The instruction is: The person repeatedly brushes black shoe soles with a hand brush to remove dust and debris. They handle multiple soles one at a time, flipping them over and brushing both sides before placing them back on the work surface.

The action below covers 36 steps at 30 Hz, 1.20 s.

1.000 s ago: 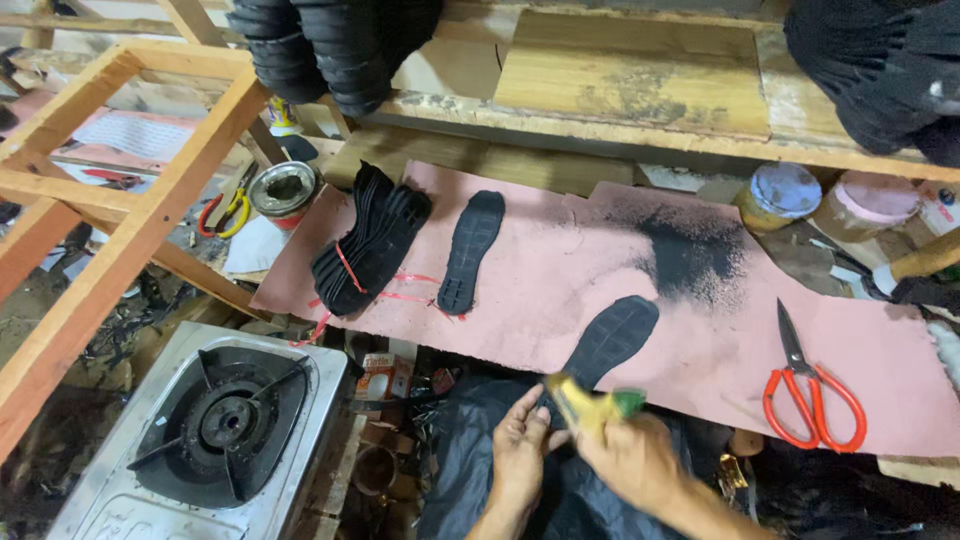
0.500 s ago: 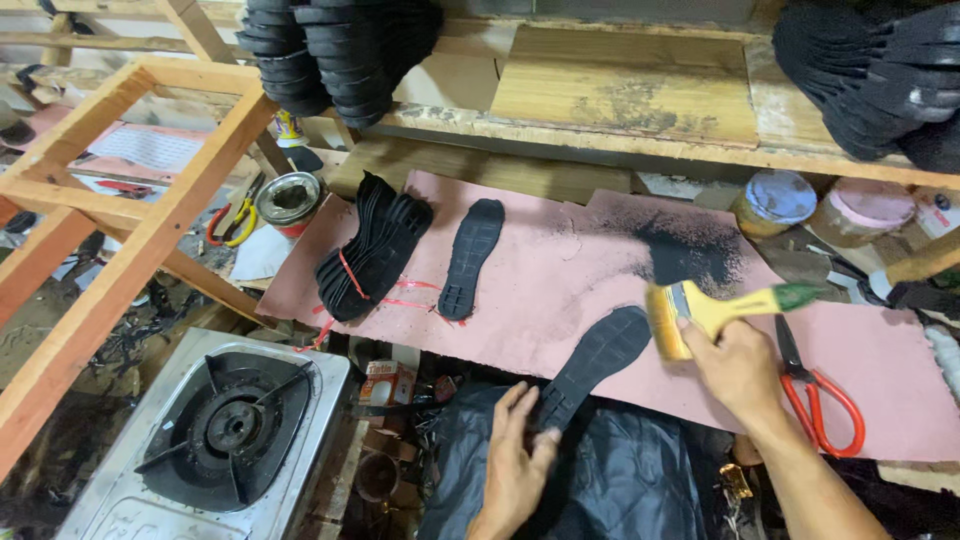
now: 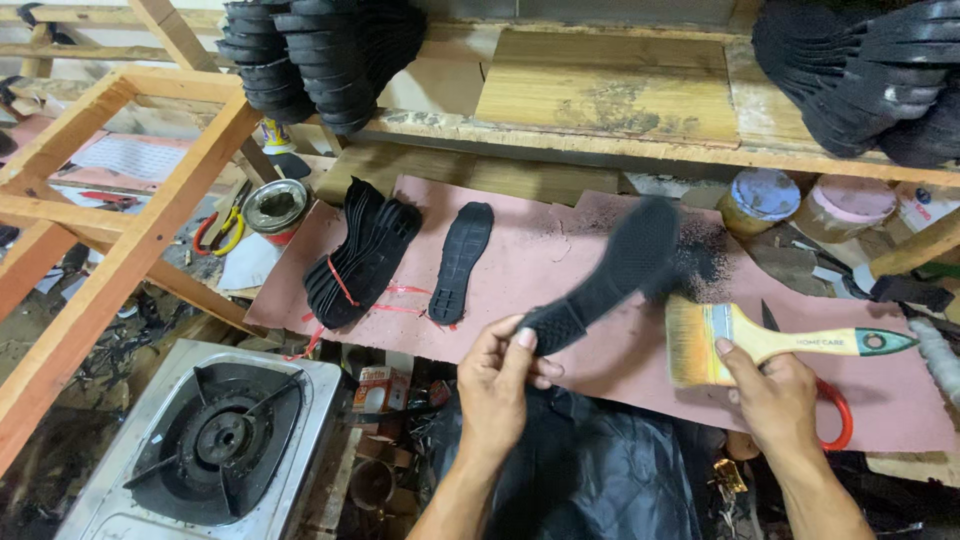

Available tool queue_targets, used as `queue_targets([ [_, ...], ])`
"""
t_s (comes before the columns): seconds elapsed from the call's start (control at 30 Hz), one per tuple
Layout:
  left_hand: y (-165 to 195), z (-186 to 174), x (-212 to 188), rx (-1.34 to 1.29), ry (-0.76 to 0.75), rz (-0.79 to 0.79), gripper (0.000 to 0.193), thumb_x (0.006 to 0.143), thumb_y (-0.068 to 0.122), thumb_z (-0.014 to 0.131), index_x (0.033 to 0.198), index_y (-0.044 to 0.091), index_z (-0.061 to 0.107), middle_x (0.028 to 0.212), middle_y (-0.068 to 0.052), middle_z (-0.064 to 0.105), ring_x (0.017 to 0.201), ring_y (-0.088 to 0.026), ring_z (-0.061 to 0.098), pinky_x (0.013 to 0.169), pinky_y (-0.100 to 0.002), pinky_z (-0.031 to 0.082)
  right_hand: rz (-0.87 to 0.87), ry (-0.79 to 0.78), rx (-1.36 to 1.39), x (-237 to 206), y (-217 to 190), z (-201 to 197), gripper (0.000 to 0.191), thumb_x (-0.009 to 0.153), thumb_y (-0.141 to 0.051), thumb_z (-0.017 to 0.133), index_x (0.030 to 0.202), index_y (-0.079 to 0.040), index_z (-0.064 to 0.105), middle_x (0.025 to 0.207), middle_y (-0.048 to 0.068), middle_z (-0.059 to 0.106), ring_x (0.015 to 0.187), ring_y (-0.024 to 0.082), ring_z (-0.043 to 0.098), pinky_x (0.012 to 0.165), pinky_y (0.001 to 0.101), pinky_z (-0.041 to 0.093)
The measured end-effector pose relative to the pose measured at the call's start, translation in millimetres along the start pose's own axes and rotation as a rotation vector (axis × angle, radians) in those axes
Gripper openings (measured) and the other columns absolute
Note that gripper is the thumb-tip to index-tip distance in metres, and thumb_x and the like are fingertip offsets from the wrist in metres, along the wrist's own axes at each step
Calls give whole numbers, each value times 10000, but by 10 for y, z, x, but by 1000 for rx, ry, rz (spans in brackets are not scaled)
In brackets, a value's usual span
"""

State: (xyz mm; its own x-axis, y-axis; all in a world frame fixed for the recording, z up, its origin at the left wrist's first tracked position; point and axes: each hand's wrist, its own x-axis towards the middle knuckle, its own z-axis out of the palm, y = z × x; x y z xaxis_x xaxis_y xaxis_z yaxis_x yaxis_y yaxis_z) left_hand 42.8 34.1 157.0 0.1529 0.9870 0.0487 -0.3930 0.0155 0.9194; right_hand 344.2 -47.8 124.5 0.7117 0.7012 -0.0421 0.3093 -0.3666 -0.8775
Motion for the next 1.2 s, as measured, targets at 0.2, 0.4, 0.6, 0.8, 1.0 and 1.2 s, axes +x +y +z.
queue_targets([
  [0.2,-267,-160,-59,458,57,-246,340,989,262,610,1194,-8,583,728,-88,733,567,-143,715,509,-271,564,-115,-46,27,-91,81,34,314,913,-308,732,912,6,749,618,28,650,495,95,539,467,298,431],
  [0.4,-808,-539,-368,588,127,-319,369,979,276,613,1259,55,516,745,-80,734,554,-155,688,522,-303,550,-107,-148,-76,-129,91,187,408,922,-330,751,804,61,745,566,78,619,480,121,533,456,336,417],
  [0.6,-1375,-613,-215,73,44,-202,397,957,114,613,1298,79,412,888,-55,666,746,-133,725,660,-268,613,-382,-341,-177,-155,-280,670,358,833,-347,737,855,10,744,592,72,696,500,133,612,484,335,493],
  [0.8,-1574,-812,-191,83,0,-292,321,944,31,635,1249,-4,541,742,-49,583,607,-180,696,536,-267,553,-775,-731,-408,-94,-436,1136,332,843,-320,786,790,5,742,664,148,671,580,188,658,561,337,524],
  [1.0,-1565,-858,-241,9,62,-334,315,942,38,653,1243,-2,571,780,-20,590,639,-168,705,550,-258,560,-533,-337,-542,702,-817,1276,313,975,-380,619,855,-110,720,667,73,712,492,171,602,472,362,504],
  [1.2,-1508,-804,-281,-82,99,-387,332,955,49,620,1283,7,594,956,-107,733,759,-198,762,666,-294,638,-463,-348,-608,101,-618,1241,408,991,-411,626,797,-63,716,617,85,691,473,207,613,455,379,500],
])
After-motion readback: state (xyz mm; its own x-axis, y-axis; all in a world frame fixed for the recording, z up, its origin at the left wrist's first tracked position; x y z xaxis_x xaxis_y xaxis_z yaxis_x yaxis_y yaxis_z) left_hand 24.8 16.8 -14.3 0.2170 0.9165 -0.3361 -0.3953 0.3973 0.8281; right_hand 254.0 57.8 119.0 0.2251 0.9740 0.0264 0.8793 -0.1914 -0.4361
